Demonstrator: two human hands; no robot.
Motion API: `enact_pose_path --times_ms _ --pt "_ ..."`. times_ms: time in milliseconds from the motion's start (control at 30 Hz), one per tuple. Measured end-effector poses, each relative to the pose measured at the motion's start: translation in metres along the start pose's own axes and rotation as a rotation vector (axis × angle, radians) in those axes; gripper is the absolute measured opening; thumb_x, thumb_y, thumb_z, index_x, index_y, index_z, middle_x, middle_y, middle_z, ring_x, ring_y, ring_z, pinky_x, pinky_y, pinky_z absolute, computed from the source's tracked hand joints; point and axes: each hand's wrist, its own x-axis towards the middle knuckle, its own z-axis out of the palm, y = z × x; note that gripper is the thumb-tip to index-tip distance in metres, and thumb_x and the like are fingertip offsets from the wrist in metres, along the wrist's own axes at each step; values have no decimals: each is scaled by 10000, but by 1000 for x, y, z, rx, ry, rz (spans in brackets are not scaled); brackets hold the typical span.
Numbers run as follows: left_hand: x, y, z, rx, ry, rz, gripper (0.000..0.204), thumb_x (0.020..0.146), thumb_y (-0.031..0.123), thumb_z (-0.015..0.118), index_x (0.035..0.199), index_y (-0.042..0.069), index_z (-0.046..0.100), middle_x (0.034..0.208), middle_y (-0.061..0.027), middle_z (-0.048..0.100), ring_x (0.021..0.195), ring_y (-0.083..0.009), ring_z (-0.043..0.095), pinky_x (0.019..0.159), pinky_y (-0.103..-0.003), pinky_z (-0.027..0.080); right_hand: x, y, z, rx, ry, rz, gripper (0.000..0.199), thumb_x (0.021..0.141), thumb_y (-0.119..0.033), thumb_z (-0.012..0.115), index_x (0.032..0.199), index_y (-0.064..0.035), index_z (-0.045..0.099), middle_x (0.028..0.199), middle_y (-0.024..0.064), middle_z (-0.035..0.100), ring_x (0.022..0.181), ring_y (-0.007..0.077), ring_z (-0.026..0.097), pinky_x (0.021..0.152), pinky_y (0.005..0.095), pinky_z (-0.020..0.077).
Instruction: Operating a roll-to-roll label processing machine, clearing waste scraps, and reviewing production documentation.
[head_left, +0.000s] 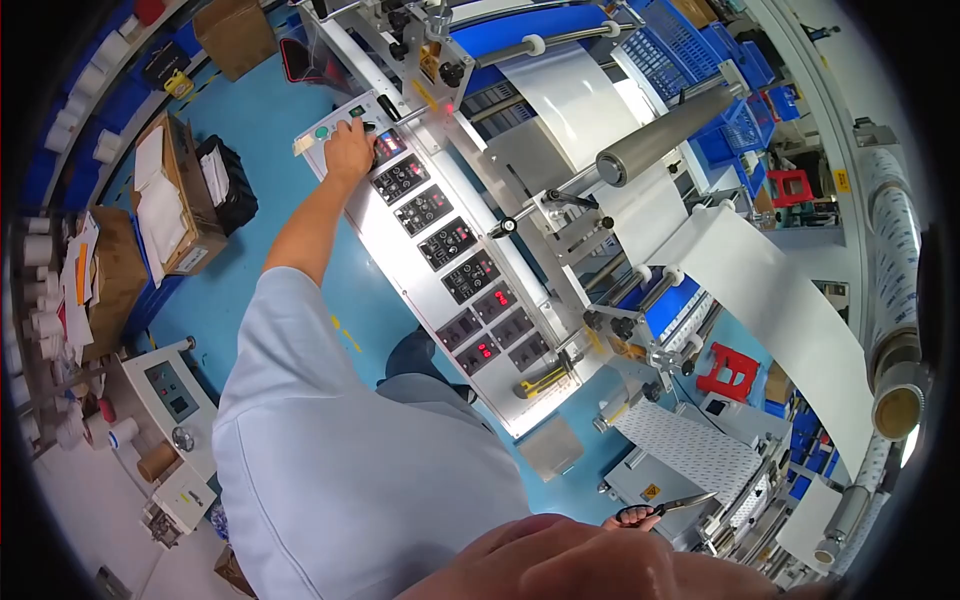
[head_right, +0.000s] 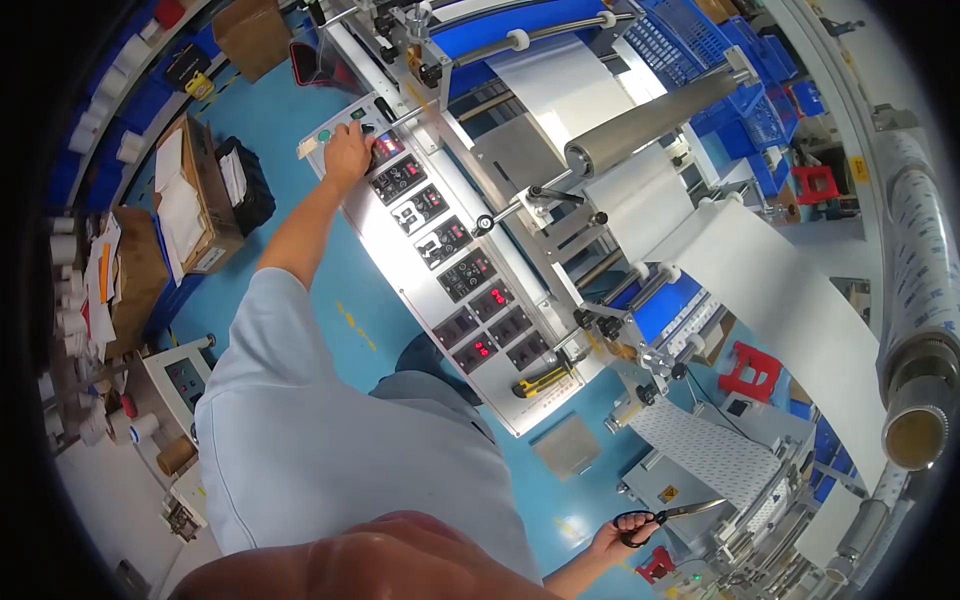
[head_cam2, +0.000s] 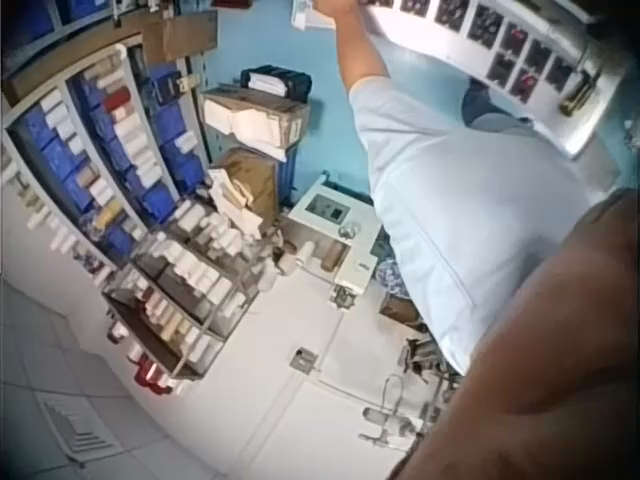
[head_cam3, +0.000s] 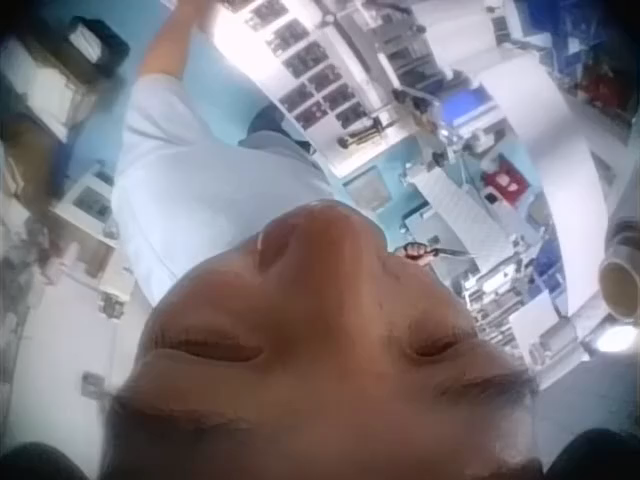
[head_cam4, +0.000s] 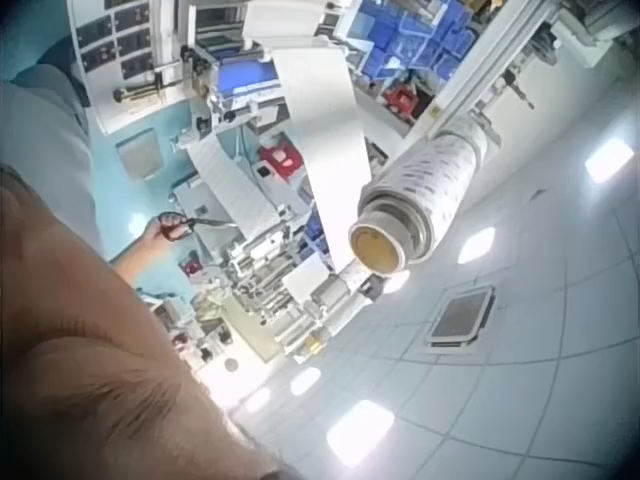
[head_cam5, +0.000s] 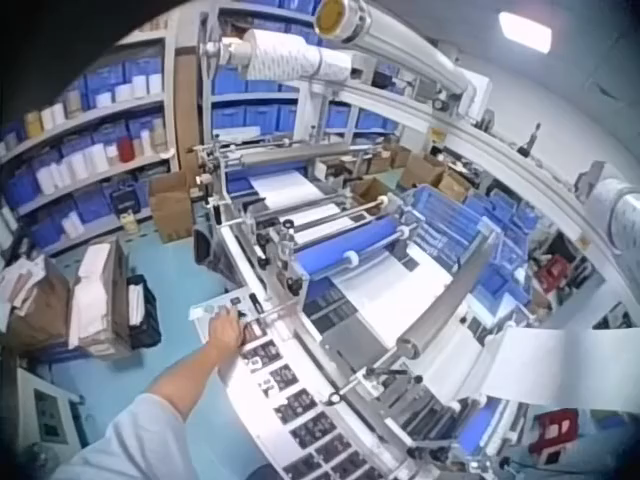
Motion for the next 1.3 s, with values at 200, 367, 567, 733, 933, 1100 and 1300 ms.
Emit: enact_pose_path --times_ms 200,367,567,733,933,1100,1300 --pt "37 13 -6 82 19 193 311 859 343 541 1023 80 561 1006 -139 583 930 -310 592 775 -460 467 5 4 9 -1 55 -32 259 932 -299 510 983 -46 539 761 7 543 590 87 486 508 211 451" --pt "74 19 28 205 19 260 274 866 281 480 947 63 625 991 -155 615 918 -312 614 777 -443 494 9 14 11 15 153 -74 227 934 -287 518 955 -60 524 720 -19 506 568 67 443 481 196 403" --pt "35 44 22 226 237 469 215 798 212 523 722 68 663 798 -145 633 722 -300 626 604 -446 479 52 -4 40 -100 291 -149 163 912 -222 544 875 -77 481 633 -51 326 519 67 298 455 220 268" --pt "15 18 54 104 90 382 422 920 366 430 857 -31 560 889 -226 557 836 -426 519 722 -510 428 70 -45 49 -312 379 -216 171 868 -174 591 926 -44 495 650 9 452 535 104 423 475 230 347" --pt "-43 57 36 -67 202 366 468 901 394 475 893 -71 528 1038 -257 533 946 -440 524 818 -498 434 72 -103 55 -569 286 -223 265 776 -77 659 974 -13 494 704 32 509 580 138 519 537 250 437" --pt "-41 65 7 48 -104 199 494 888 418 472 969 -65 539 1000 -271 560 945 -449 535 832 -506 429 77 -162 67 -709 195 -226 286 771 -66 657 1005 0 507 715 29 527 575 118 512 525 240 435" --pt "-82 153 -48 112 -1017 662 430 903 415 465 956 9 596 845 -135 621 735 -282 600 697 -359 483 55 -233 86 -975 234 -187 264 818 -113 609 1028 12 508 702 9 501 558 88 489 513 222 426"
